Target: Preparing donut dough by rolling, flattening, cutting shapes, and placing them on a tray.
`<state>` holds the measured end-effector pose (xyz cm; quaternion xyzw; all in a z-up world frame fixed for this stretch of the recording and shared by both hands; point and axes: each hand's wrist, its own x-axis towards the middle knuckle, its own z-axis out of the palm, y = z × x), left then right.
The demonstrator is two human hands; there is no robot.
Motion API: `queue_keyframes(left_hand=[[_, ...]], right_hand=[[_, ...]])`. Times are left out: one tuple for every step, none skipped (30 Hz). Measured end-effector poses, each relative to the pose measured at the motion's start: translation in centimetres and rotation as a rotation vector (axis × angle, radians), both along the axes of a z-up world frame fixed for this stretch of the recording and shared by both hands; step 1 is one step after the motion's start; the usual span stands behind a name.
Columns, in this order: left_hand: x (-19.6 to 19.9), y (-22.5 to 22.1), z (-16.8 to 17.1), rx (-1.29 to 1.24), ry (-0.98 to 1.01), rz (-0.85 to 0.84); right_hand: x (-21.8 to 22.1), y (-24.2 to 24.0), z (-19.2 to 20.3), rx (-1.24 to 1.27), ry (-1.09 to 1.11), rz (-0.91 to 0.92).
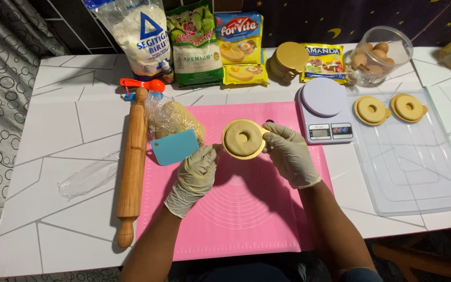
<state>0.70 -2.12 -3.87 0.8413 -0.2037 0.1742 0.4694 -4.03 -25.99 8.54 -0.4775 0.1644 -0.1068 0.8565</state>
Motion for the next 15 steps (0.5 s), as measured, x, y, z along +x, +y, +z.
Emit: queue_keyframes(left_hand=[[0.1,0.1,-0.3,0.014,-0.003,-0.004],[0.2,0.2,-0.6,0.028,-0.005,-0.007],[0.4,0.1,-1.5,0.029,-0.003,-0.007],[0.6,-0.1,-2.4,0.04,-0.01,0.001],[0.7,-0.3,-3.3,0.052,-0.016,0.009],[0.3,-0.7,-2.1,0.052,-0.015,0.008],[-0.1,-1.0,-0.9,0.029,-0.008,-0.004],[-0.5,-1.3,0.4,0.006,-0.002,-0.014],[-0.6,-1.3,0.0,0.005,-0.002,-0.015],[-0.9,-1.3,-0.4,0.007,-0.066,-0.015],[-1.2,-1.2,-0.8,0.009,-0.13,-0.016],[-1.9,-1.3,1.0,0.009,-0.128,-0.016],[-2.5,-1.5,2.8,0.038,-0.129,-0.056],[-3.1,-1.8,4.5,0.067,-0.132,-0.1],[-3.1,-1.7,5.6,0.067,-0.132,-0.105]], right_hand=[[0.0,-0.5,-0.1,-0.016,-0.004,-0.006],[-0.1,-1.0,-0.2,-0.031,-0.008,-0.012],[-0.1,-1.0,0.0,-0.03,-0.006,-0.012],[-0.1,-1.2,0.3,-0.029,-0.004,-0.015],[-0.1,-1.3,0.7,-0.027,-0.003,-0.018],[-0.2,-1.6,0.4,-0.027,-0.002,-0.02],[-0.3,-2.0,0.1,-0.044,0.003,-0.03],[-0.3,-2.3,-0.2,-0.061,0.007,-0.039],[-0.4,-2.9,-0.5,-0.061,0.007,-0.04],[-0.4,-3.3,-0.8,-0.054,0.002,-0.053],[-0.4,-3.8,-1.1,-0.047,-0.003,-0.067],[-0.8,-3.8,-0.5,-0.047,0.0,-0.067],[-1.1,-3.9,0.0,-0.032,-0.002,-0.103],[-1.5,-4.0,0.6,-0.017,-0.006,-0.144],[-1.4,-4.9,0.5,-0.017,-0.005,-0.148]])
